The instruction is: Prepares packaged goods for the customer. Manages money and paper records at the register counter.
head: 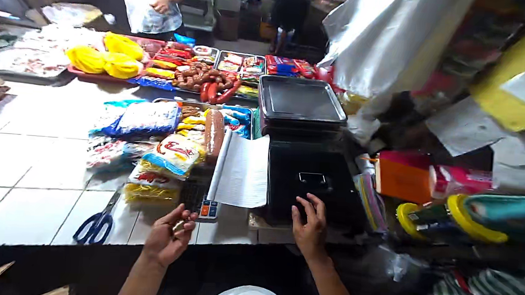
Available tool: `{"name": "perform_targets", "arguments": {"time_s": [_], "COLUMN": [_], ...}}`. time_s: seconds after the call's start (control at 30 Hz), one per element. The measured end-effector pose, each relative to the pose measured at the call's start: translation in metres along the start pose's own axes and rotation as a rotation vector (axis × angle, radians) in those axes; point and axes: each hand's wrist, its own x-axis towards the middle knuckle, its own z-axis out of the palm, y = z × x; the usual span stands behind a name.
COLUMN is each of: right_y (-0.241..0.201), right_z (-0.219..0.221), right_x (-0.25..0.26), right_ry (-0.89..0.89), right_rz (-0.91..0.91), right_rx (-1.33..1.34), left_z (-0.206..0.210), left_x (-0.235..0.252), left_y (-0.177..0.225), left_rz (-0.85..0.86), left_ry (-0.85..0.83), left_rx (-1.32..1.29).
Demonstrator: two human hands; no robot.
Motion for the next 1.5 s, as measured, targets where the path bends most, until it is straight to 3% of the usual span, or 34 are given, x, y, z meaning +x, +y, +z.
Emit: {"name": "perform_targets", "arguments": {"time_s": [0.07,0.17,0.27,0.33,0.43,0.53,0.63,0.77,0.9,0.97,1.03,1.17,1.27,1.33,1.4,1.47,1.5], "right_y": [-0.016,-0.056,-0.083,-0.081,-0.069,-0.076,-0.101,-0.126,-0.124,-0.108,-0.095,-0.095,-0.100,-0.092,-0.070,-0.040,-0.026], "right_z": [0.003,0.014,0.028,0.054,0.096,0.124,0.111,0.060,0.015,-0.001,-0.012,-0.004,0.017,0.018,0.005,-0.019,-0.033], "right_x": [0.006,-0.005,-0.024,-0.024,-0.011,0.002,0.006,0.021,0.038,0.041,0.038,0.014,0.007,0.013,0.017,0.012,0.006], "right_ry": [-0.045,-0.225,-0.774,-0.984,-0.750,-0.406,-0.261,-0.105,0.241,0.369,0.441,0.362,0.200,-0.006,-0.122,0.015,0.110], "right_rz": [-0.038,-0.008,0.511,0.963,1.443,1.597,1.507,1.199,0.907,0.850,0.863,0.903,0.904,0.781,0.535,0.429,0.517], "right_rx": [0.095,0.342,0.682,0.896,1.166,1.359,1.563,1.637,1.294,1.117,1.065,1.059,1.145,1.113,0.869,0.645,0.634], "left_z": [0.011,0.024,0.019,0.016,0.028,0.043,0.059,0.073,0.077,0.075,0.073,0.063,0.077,0.085,0.087,0.079,0.072], "left_x": [0.018,0.044,0.087,0.114,0.140,0.130,0.089,0.058,0.070,0.076,0.078,0.079,0.076,0.081,0.094,0.112,0.121], "left_y": [-0.005,-0.001,0.011,0.023,0.027,0.027,0.043,0.056,0.029,0.007,-0.012,-0.030,-0.024,-0.003,0.029,0.058,0.064], "left_rz": [-0.102,0.024,0.356,0.435,0.229,0.128,0.174,0.240,-0.089,-0.316,-0.402,-0.283,0.012,0.296,0.475,0.452,0.407], "left_ry": [-0.061,0.016,0.136,0.125,-0.034,-0.225,-0.354,-0.484,-0.640,-0.621,-0.565,-0.603,-0.477,-0.403,-0.307,-0.161,-0.090], "left_rx": [0.096,0.504,1.050,1.454,1.740,1.506,1.255,1.124,0.810,0.690,0.716,0.766,0.865,0.968,1.107,1.285,1.357]}}
